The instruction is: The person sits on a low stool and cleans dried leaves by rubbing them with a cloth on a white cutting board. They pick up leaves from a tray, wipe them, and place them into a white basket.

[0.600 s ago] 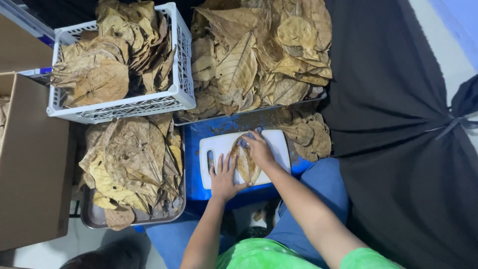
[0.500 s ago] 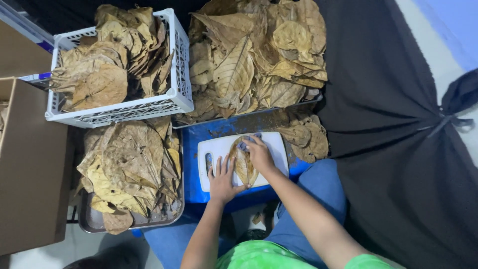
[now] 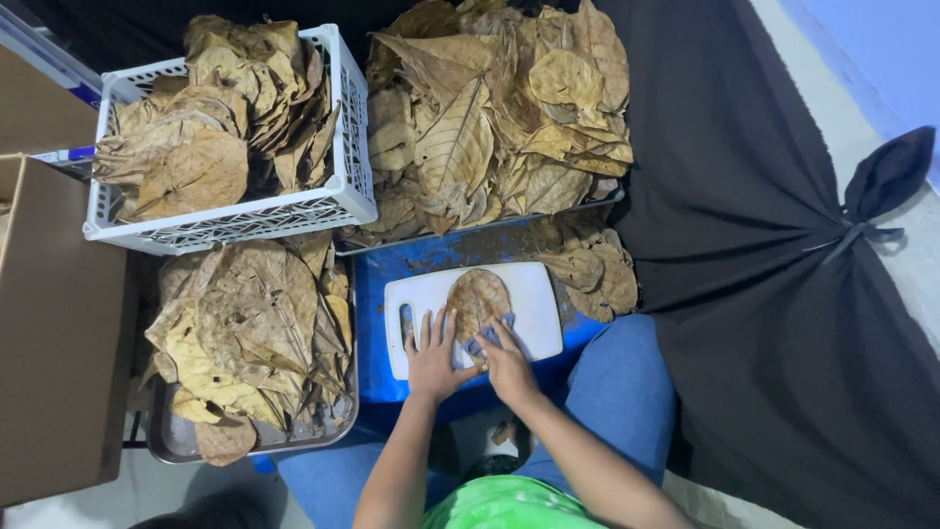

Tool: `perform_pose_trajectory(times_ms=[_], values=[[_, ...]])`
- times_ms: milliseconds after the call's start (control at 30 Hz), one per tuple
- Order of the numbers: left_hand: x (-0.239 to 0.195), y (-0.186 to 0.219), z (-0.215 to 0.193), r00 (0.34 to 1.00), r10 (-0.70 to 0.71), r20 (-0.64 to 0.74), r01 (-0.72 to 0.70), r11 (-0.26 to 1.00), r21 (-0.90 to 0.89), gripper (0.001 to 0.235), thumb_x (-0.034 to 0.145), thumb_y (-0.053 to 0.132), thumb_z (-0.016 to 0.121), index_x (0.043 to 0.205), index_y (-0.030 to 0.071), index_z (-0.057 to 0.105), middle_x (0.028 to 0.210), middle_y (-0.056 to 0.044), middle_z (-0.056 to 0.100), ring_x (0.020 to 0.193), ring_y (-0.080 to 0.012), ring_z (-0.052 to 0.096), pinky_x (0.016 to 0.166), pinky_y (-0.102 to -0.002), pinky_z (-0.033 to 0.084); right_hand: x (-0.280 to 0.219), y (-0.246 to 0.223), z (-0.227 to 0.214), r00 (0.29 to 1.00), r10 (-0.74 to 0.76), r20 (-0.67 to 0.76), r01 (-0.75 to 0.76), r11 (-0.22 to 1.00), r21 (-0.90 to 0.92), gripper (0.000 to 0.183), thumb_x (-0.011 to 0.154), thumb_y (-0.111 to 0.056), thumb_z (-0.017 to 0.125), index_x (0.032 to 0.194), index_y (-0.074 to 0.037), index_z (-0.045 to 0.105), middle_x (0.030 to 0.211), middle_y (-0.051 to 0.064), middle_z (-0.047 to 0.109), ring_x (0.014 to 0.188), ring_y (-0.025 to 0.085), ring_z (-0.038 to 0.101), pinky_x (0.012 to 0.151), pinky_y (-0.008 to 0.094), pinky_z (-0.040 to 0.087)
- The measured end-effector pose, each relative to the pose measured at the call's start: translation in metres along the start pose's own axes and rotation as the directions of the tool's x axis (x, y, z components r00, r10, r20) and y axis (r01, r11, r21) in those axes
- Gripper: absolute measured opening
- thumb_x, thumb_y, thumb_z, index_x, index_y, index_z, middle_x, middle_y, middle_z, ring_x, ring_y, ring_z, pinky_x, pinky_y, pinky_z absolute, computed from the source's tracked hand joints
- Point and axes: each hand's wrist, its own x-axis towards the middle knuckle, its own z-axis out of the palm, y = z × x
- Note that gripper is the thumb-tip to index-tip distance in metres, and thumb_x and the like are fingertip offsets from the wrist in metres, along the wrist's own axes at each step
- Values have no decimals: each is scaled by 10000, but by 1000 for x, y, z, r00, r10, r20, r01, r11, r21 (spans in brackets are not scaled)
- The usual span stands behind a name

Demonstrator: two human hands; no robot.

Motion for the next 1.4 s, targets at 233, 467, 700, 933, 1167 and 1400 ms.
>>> perform_pose_trajectory(times_ms=[233, 467, 700, 933, 1167, 1400], values=[[1, -2, 1, 1000, 5, 0, -5, 1000, 10, 1126, 811, 743, 574, 1658, 291, -14, 1723, 32, 18, 1584, -243, -13, 1250, -552, 105, 53, 21, 15, 995, -72, -73, 68, 996, -56, 424, 1015, -106, 556, 1422, -188, 638, 1566, 216, 427, 1484, 456, 333, 1212, 504, 339], [1, 1, -6, 999, -6, 40, 5, 1000, 12, 1143, 801, 833, 509, 1659, 277, -4, 1723, 27, 28, 1585, -244, -22, 1241, -555, 83, 107, 15, 5, 999, -40, -23, 37, 991, -131, 411, 1043, -130, 527, 1431, -221, 627, 1615, 178, 386, 1508, 418, 323, 1232, 505, 328], [2, 0, -7, 999, 12, 32, -12, 1000, -1, 1104, 840, 822, 490, 1661, 268, 1, 1726, 17, -2, 1585, -255, -50, 1236, -552, 59, 147, 67, 37, 997, -68, -43, 70, 997, 43, 390, 989, -39, 590, 1296, -227, 740, 1490, 174, 545, 1391, 457, 467, 1140, 534, 436], [1, 0, -2, 1000, 13, 17, -13, 1000, 2, 1122, 799, 847, 503, 1655, 287, 41, 1724, 41, 5, 1585, -237, -56, 1244, -556, 52, 72, 7, -23, 997, -49, -61, 58, 986, 154, 347, 957, -99, 634, 1214, -284, 777, 1387, 69, 644, 1255, 378, 621, 1040, 465, 531], [-3, 3, -6, 999, -5, 43, 3, 999, 51, 1088, 831, 754, 570, 1655, 297, 26, 1723, 48, -17, 1582, -232, -60, 1261, -541, 67, -11, -10, -12, 994, 36, 105, -48, 992, 114, 335, 993, -73, 572, 1279, -130, 738, 1527, 194, 496, 1422, 465, 404, 1141, 519, 425], [1, -1, 1, 1000, 11, 4, -11, 1000, 12, 1133, 823, 788, 523, 1656, 241, -17, 1725, 25, -19, 1581, -226, -49, 1259, -546, 75, 3, -3, 6, 995, -29, 95, 5, 971, 241, 454, 1005, -94, 626, 1451, -15, 597, 1624, 284, 296, 1448, 527, 204, 1192, 533, 276]])
